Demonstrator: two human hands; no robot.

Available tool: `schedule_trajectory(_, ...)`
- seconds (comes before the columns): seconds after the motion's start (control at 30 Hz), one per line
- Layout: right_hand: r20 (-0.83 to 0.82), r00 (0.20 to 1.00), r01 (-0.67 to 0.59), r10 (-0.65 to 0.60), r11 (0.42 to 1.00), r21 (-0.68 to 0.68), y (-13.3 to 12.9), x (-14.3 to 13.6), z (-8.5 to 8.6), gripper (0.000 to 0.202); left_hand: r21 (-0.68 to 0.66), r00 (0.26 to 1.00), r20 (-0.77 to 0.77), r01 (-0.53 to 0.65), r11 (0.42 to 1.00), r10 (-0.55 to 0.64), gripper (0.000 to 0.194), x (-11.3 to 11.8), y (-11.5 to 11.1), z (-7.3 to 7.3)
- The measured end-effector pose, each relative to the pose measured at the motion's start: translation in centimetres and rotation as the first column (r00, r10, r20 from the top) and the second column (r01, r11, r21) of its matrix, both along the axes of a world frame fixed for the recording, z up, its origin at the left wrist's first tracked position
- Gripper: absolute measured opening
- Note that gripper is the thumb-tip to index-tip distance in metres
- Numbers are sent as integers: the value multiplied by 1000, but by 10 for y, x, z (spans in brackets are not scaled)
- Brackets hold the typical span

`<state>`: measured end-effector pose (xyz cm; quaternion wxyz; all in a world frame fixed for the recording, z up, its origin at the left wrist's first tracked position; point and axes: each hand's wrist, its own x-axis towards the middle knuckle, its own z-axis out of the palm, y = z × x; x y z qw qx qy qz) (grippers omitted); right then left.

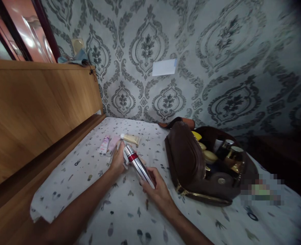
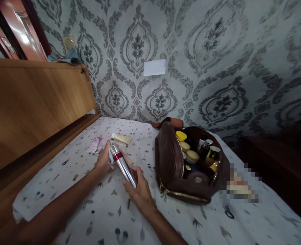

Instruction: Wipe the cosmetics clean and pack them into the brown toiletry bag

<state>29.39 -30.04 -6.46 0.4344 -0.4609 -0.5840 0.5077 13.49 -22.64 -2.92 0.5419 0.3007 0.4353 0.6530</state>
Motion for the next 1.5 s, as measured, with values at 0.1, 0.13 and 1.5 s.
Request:
schedule_trajectory(0.1, -119, 989, -93, 84, 993, -67, -1, 2, 4, 45, -28, 1000, 9, -15, 1000, 15, 61, 0, 3, -5)
schedule_trajectory(0.13, -154, 984, -105, 92, 991, -80, -1, 3, 5, 47, -33, 1000, 9, 7, 999, -7, 62, 1, 2, -7)
schedule_trajectory(1.5, -183, 945, 326, -269, 798, 507, -23, 9, 42, 41, 241, 606, -795, 291, 926, 17, 45, 12, -28, -4)
